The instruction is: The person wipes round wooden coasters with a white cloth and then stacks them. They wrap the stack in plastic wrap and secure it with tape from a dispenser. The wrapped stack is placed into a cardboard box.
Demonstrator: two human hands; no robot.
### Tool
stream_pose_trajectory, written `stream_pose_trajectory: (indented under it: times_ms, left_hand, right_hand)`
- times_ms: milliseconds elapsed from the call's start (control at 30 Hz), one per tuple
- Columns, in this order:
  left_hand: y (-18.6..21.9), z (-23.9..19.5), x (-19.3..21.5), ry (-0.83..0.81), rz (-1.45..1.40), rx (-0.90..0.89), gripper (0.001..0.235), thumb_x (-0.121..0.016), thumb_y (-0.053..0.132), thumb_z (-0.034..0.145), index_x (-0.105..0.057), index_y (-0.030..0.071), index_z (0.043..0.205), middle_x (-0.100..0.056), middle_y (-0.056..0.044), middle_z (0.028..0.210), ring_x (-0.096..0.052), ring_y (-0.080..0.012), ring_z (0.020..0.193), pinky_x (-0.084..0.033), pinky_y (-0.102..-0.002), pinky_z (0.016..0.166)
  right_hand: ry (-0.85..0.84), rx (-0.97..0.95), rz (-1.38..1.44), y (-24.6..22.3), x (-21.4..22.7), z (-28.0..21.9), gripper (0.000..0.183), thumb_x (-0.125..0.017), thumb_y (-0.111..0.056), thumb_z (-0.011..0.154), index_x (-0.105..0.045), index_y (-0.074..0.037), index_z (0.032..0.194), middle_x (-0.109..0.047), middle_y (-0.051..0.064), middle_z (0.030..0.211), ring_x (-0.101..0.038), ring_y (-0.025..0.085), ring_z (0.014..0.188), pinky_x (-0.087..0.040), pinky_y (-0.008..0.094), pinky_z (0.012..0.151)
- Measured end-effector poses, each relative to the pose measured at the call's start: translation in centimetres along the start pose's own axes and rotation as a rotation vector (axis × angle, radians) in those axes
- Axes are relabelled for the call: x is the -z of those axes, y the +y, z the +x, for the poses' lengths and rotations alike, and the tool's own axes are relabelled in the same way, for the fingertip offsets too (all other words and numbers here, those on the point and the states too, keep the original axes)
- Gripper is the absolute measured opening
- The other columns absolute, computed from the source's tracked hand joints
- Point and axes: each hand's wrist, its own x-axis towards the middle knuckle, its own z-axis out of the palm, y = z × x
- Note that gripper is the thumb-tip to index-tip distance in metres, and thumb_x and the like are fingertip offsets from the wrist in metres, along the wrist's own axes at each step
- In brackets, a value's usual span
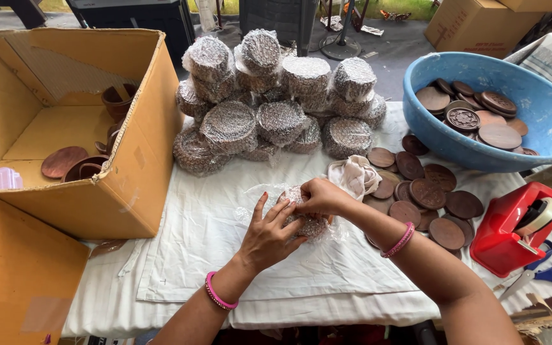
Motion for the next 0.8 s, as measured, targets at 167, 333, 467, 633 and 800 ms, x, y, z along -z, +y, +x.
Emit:
stream_pose_trajectory:
  times_ms: [167,333,467,633,800]
  left_hand:
    - [0.1,0.0,-0.2,0.001,0.037,-0.025,0.039,-0.078,0.047,0.086,-0.074,0.016,0.110,-0.072,-0.012,0.123,-0.059,-0.0232,0.128,-0.017,-0.062,0.124]
    - [0.0,0.2,-0.1,-0.026,0.079,-0.040,0.042,-0.077,0.048,0.085,-0.075,0.015,0.111,-0.073,-0.011,0.118,-0.061,-0.0213,0.124,-0.017,-0.061,0.125]
    - [-0.1,0.4,0.2,-0.024,0.072,-0.052,0.043,-0.078,0.049,0.084,-0.074,0.015,0.111,-0.073,-0.010,0.117,-0.062,-0.0205,0.122,-0.015,-0.060,0.126]
    - [0.1,0.6,0.4,-0.053,0.080,-0.040,0.048,-0.077,0.050,0.084,-0.071,0.012,0.113,-0.072,-0.009,0.119,-0.062,-0.0198,0.122,-0.013,-0.060,0.126]
    - [0.4,1.0,1.2,-0.080,0.089,-0.012,0.069,-0.074,0.051,0.084,-0.065,0.006,0.135,-0.067,-0.006,0.117,-0.058,-0.0187,0.120,-0.010,-0.060,0.126]
  right_hand:
    - [-0.071,-0.078,0.365,1.0,0.5,-0.6,0.021,-0.069,-0.024,0.085,-0.068,-0.003,0.082,-0.075,0.008,0.070,-0.075,0.019,0.062,-0.063,0.034,0.057]
    - [-0.103,-0.186,0.474,2.3,1.8,-1.9,0.027,-0.067,-0.029,0.093,-0.069,-0.002,0.087,-0.074,0.007,0.070,-0.071,0.017,0.057,-0.059,0.033,0.051]
    - [-0.138,-0.148,0.255,3.1,2.3,-3.1,0.039,-0.072,-0.039,0.093,-0.075,-0.002,0.081,-0.072,0.005,0.066,-0.066,0.014,0.055,-0.048,0.029,0.048]
    - [-0.114,-0.112,0.055,2.0,2.4,-4.3,0.042,-0.073,-0.044,0.089,-0.078,-0.006,0.072,-0.075,0.003,0.064,-0.070,0.012,0.056,-0.054,0.027,0.052]
    - [-0.009,-0.232,-0.260,1.5,3.3,-5.5,0.060,-0.079,-0.062,0.082,-0.079,-0.004,0.066,-0.072,0.007,0.060,-0.069,0.013,0.053,-0.052,0.026,0.057]
